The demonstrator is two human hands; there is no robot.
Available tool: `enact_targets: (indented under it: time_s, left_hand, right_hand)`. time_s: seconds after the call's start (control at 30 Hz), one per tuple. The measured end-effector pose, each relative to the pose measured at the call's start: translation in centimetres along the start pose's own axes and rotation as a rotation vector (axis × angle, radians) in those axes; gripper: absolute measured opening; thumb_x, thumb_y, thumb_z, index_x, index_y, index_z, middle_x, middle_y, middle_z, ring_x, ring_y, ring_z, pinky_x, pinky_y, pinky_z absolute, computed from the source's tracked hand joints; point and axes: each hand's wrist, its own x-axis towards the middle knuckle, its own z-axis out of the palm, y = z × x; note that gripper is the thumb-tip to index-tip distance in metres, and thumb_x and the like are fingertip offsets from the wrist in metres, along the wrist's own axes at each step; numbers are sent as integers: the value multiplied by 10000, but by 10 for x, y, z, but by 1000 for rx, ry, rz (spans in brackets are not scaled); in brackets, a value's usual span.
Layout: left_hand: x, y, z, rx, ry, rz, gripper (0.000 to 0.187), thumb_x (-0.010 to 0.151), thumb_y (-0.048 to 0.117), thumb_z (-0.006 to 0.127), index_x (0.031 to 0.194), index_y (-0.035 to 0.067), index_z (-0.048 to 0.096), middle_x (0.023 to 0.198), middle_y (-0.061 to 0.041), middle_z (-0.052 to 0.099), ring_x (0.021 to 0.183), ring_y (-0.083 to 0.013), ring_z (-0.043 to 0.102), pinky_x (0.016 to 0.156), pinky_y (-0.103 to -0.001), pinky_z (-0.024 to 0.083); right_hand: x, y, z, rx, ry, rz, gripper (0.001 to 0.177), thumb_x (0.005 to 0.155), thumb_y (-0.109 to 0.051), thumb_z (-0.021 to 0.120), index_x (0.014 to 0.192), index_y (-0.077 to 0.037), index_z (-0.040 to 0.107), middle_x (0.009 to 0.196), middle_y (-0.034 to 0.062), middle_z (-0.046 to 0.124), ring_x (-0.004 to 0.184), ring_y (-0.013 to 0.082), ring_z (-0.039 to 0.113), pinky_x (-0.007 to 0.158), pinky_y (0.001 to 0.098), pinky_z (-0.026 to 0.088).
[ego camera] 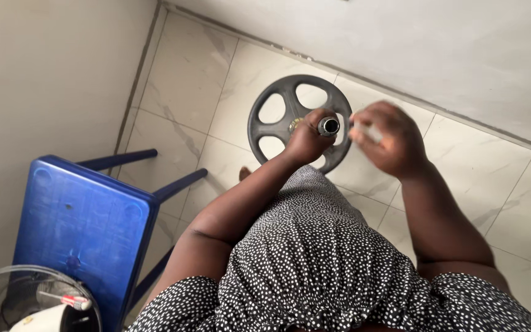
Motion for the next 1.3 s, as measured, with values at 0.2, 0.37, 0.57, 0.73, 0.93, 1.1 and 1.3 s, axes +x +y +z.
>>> enact_targets:
  time_s: [0.2, 0.37, 0.57, 0.73, 0.93, 1.1, 1.3]
  left_hand:
    - [-3, -8, 12, 47, 19, -22, 435, 754, 66, 845, 1125, 66, 618, 1056, -108, 671, 987, -244, 682, 844, -356, 553]
    - [3, -18, 21, 48, 53, 38, 343, 775, 75, 829, 1054, 71, 628, 997, -103, 674, 937, -257, 681, 815, -362, 546]
    - [15, -41, 26, 55, 41, 27, 296, 794, 74, 811, 1032, 81, 636, 1002, -93, 675, 941, -258, 677, 826, -358, 546]
    - [26, -65, 24, 50, 9, 61, 290, 786, 34, 805, 1024, 90, 647, 996, -90, 684, 975, -270, 670, 868, -369, 538]
    - [35, -84, 9, -36, 20, 18, 342, 806, -27, 758, 1086, 121, 630, 1061, -62, 671, 1013, -229, 681, 897, -337, 555]
    - [38, -94, -2, -75, 3, -26, 353, 816, -22, 778, 1091, 127, 614, 1091, -43, 663, 1031, -187, 676, 872, -315, 566]
    - [45, -117, -7, -76, 7, -49, 355, 821, -33, 780, 1096, 127, 624, 1059, -39, 652, 980, -174, 675, 824, -296, 570]
  right_hand:
    - [23, -22, 5, -322, -333, 26, 287, 847, -324, 790, 1042, -117, 746, 845, 78, 661, 761, 294, 658, 694, 449, 529]
    - [13, 1, 24, -381, -354, 33, 214, 889, -270, 725, 1036, -116, 749, 789, 64, 635, 772, 284, 660, 704, 459, 527]
    - [5, 30, 50, -406, -325, 35, 94, 909, -176, 692, 929, -85, 694, 804, 76, 631, 822, 311, 662, 743, 466, 526]
    - [8, 45, 66, -372, -269, 46, 88, 923, -152, 696, 976, -83, 690, 821, 91, 628, 821, 316, 661, 739, 477, 528]
    - [1, 60, 67, -182, 44, 90, 265, 942, -130, 759, 1192, -81, 687, 929, 101, 650, 838, 282, 656, 744, 418, 544]
    - [-15, 94, 79, -67, 225, 366, 397, 959, -53, 766, 1333, -74, 633, 1100, 114, 653, 901, 236, 664, 824, 351, 578]
    - [-44, 151, 126, -34, 124, 466, 512, 901, -103, 793, 1368, -59, 588, 1276, 149, 622, 1011, 263, 650, 829, 379, 561]
